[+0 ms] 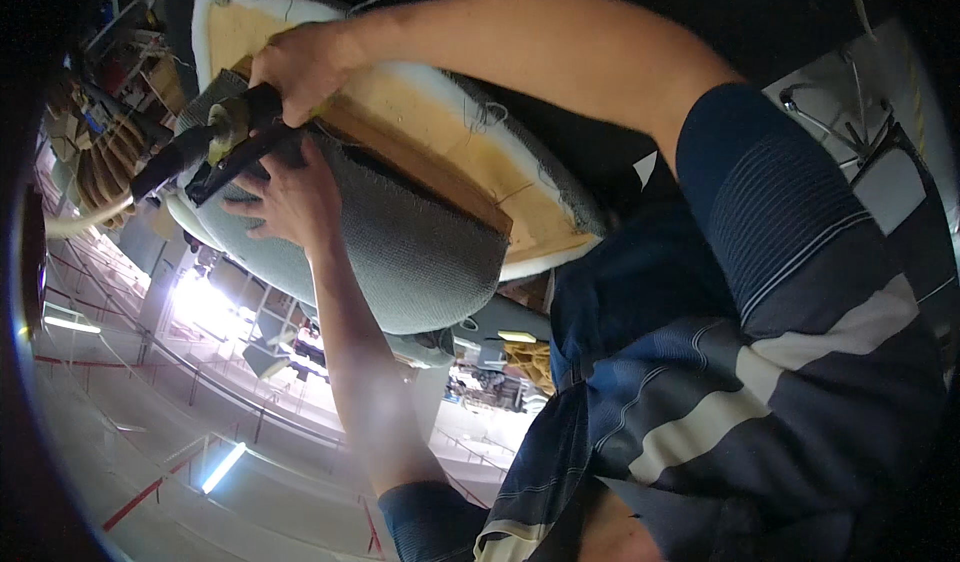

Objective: The person attaches fabric to a cushion frame using a staple gun, tucks the fabric edge into the frame with a screwdriver, staples the fabric again, and smooths the cushion by hand.

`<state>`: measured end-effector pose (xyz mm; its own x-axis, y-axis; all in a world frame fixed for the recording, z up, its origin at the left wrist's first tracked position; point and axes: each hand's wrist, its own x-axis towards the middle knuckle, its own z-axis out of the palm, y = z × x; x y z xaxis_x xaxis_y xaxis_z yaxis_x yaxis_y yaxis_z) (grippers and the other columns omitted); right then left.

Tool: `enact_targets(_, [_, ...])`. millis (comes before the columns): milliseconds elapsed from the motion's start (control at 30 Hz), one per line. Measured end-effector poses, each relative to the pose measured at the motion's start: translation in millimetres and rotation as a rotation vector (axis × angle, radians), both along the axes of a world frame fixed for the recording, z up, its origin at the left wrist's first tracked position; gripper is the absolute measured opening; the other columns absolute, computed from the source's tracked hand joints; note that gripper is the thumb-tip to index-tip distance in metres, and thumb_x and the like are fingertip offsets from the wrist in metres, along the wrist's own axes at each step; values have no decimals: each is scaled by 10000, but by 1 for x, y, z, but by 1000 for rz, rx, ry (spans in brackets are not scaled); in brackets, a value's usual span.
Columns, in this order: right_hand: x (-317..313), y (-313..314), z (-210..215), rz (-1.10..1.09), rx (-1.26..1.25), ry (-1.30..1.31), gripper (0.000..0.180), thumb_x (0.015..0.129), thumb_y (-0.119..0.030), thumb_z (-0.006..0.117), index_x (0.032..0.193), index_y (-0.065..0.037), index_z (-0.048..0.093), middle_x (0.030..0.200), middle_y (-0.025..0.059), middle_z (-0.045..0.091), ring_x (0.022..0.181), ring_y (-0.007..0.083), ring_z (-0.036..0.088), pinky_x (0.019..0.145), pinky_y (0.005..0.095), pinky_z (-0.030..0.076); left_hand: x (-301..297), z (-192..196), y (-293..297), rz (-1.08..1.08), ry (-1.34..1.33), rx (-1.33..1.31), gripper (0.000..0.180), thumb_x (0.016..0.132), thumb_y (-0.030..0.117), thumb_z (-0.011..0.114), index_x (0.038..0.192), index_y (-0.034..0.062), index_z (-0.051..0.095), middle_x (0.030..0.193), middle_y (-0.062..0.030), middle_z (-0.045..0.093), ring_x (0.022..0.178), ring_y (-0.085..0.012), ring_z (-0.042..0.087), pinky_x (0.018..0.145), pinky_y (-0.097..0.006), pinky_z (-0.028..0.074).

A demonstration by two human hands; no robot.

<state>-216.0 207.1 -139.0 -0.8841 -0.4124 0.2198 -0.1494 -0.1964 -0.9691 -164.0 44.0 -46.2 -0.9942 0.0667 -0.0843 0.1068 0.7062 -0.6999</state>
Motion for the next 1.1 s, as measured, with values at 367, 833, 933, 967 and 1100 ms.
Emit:
enact_targets(367, [25, 23, -14, -99, 77, -140, 232, 689, -164, 702, 857, -5, 686, 716, 99, 682, 661, 193, 636, 657, 337, 510, 21, 8, -35, 25, -84, 165, 572, 1014, 508, 335, 1540, 294, 275, 1636, -82, 130, 1463, -492, 95, 1099, -713, 163])
enact_targets(833, [11, 0, -9, 9, -6, -67, 171, 676, -135, 662, 792, -9, 666, 619, 79, 628, 585, 148, 576, 573, 332, 468, 22, -3, -13, -64, 3, 20, 462, 932, 443, 570, 1337, 223, 542, 1558, -209, 278, 1414, -590, 121, 999, -785, 259])
enact_targets(933, [12, -2, -2, 22, -9, -64, 156, 678, -135, 660, 763, -4, 651, 603, 69, 620, 577, 140, 571, 565, 333, 461, 22, -3, -13, -88, 14, 41, 464, 919, 452, 587, 1316, 213, 559, 1537, -226, 307, 1402, -605, 137, 973, -799, 273])
enact_targets(967, [13, -2, 0, 30, -8, -74, 151, 680, -135, 659, 749, -2, 643, 597, 66, 616, 573, 137, 569, 561, 335, 457, 21, -3, -12, -95, 21, 52, 474, 915, 459, 589, 1320, 214, 559, 1533, -227, 313, 1399, -609, 142, 963, -804, 280])
enact_targets(1100, [9, -6, -6, 19, -10, 5, 142, 674, -128, 669, 750, -11, 641, 599, 64, 615, 563, 141, 573, 562, 338, 457, 22, -4, -10, -98, 21, 53, 495, 910, 463, 592, 1335, 213, 551, 1513, -233, 339, 1398, -610, 144, 967, -801, 282])
